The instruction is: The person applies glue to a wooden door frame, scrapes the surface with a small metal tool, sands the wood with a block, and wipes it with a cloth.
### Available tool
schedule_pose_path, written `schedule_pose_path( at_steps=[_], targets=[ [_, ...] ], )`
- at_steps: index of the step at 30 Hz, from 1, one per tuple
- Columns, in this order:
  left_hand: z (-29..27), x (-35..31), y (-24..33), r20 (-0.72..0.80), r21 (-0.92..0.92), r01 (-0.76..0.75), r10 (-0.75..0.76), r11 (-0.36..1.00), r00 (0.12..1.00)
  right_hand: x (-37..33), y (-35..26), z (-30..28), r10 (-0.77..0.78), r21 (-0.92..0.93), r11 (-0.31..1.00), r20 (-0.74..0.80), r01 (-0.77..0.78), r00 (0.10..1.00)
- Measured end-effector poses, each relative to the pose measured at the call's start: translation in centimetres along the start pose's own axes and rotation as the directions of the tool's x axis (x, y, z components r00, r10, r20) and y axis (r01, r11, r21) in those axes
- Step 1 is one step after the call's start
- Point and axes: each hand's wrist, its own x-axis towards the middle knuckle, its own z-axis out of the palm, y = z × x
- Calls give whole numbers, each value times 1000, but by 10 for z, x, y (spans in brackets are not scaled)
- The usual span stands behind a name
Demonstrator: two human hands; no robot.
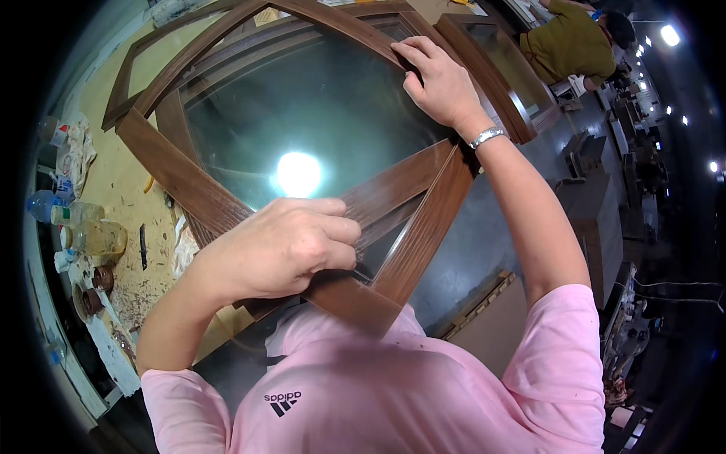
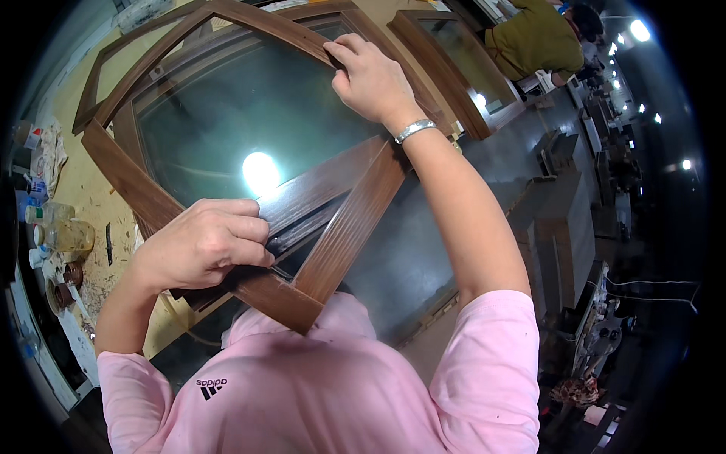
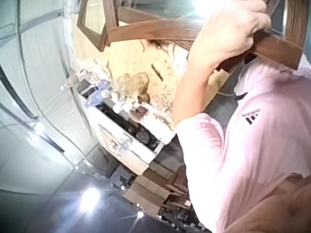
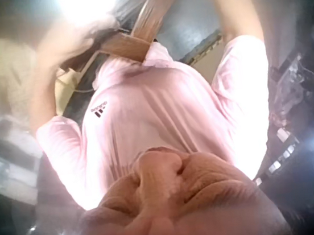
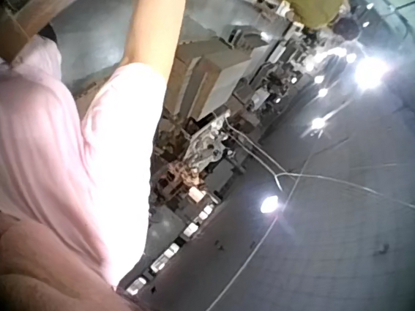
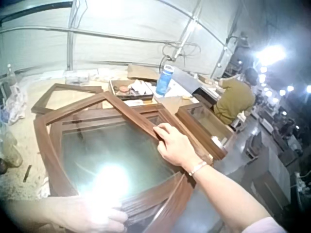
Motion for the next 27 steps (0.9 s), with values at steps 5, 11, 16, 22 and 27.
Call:
schedule_pose_path(
  at_steps=[5, 11, 16, 22, 27],
  targets=[
    [-3, 6, 2, 1, 31, 0, 0, 1000, 1000, 0, -2, 1, 13, -14, 1000, 32, -12, 999],
    [-1, 0, 4, 3, 8, 20, -20, 1000, 1000, 0, -2, 0, -8, -19, 1000, 32, 9, 999],
    [11, 0, 8, -82, 67, 48, -43, 997, 996, 0, 0, 2, -30, -15, 999, 11, 30, 999],
    [12, -2, 10, -33, 69, 32, -30, 997, 999, 0, -2, 1, -6, 0, 1000, -3, 6, 1000],
    [18, 0, 10, -128, 82, 10, 0, 997, 992, 0, 1, 3, -24, -11, 1000, 0, 24, 1000]
  ],
)
